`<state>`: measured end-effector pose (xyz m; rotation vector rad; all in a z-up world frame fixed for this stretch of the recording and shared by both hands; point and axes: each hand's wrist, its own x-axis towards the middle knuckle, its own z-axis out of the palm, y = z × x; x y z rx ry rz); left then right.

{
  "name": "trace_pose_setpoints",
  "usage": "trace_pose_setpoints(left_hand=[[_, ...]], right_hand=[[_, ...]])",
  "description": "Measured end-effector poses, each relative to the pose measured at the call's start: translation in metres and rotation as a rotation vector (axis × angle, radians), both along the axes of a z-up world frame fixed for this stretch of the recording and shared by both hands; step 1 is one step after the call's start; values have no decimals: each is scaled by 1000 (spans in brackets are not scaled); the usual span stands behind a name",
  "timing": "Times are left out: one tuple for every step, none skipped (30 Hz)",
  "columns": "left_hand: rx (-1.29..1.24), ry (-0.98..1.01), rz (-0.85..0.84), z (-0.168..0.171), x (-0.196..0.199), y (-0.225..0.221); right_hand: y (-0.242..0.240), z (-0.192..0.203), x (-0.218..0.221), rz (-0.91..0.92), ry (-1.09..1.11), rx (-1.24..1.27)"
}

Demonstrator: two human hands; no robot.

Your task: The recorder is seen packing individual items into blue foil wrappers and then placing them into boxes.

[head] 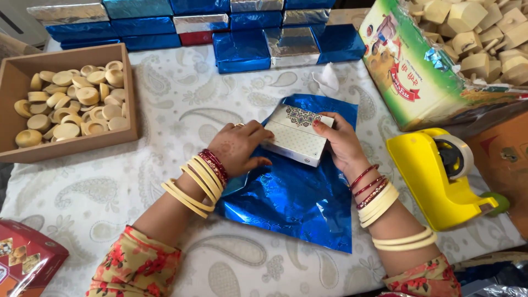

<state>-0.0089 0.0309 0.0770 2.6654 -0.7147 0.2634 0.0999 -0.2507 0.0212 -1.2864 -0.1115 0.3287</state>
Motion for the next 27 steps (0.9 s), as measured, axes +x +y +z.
trace_pose_setpoints(left_hand=[[-1, 3, -3, 1, 1, 1], [20, 43, 55, 1, 1, 2], [42, 83, 114, 2, 1, 3], [38, 85, 118, -2, 5, 7], [78, 207, 213, -5, 8, 11], [118, 326, 312, -8, 11, 16], [115, 326, 319, -11, 14, 23], [113, 360, 325, -15, 16, 30], [110, 393, 331, -19, 19, 36], [110, 395, 327, -14, 18, 36], [128, 418, 341, -10, 17, 37], [146, 440, 356, -5, 15, 38], [146, 440, 353, -3, 15, 37], [141, 455, 362, 0, 15, 37], [136, 469, 371, 2, 14, 38], [135, 470, 375, 1, 14, 39], [148, 451, 381, -1, 14, 40], [159, 432, 385, -2, 15, 40], [158, 431, 387, -1, 15, 40], [172, 436, 391, 1, 15, 38], [185, 441, 396, 2, 14, 37], [186, 443, 393, 1, 13, 36], [183, 319, 387, 0, 12, 34], [180, 194, 380, -1, 11, 32], [182, 194, 376, 8, 3, 24], [111, 121, 310, 18, -4, 15], [39, 48, 245, 27, -12, 6]], right_hand=[[-1, 4, -1, -3, 3, -1], [-1, 8, -1, 34, 18, -31], [-1, 12, -1, 72, 33, -61], [-3, 10, 0, 76, 36, -65], [-4, 9, 1, 90, 43, -81], [-4, 9, 4, 107, 46, -97], [-3, 6, 6, 114, 45, -99], [-4, 2, 6, 91, -11, -155], [-6, -2, 7, 68, -66, -211], [-7, -2, 8, 64, -64, -212], [-9, -1, 9, 86, -122, -225], [-10, 0, 10, 109, -181, -237], [-14, 1, 12, 106, -180, -237], [-15, 2, 14, 151, -149, -210], [-16, 3, 16, 196, -118, -183], [-14, 6, 14, 200, -118, -183], [-12, 8, 12, 216, -62, -175], [-12, 11, 11, 231, -8, -168], [-11, 8, 11, 233, -9, -168], [-11, 4, 9, 185, -151, -334], [-12, 0, 9, 135, -293, -500], [-10, 6, 4, 132, -290, -500], [-8, 12, -1, 102, -469, -568], [-6, 18, -5, 69, -649, -632], [-4, 28, -9, 65, -648, -632], [-3, 37, -14, -60, -872, -767], [-2, 46, -19, -189, -1094, -899]])
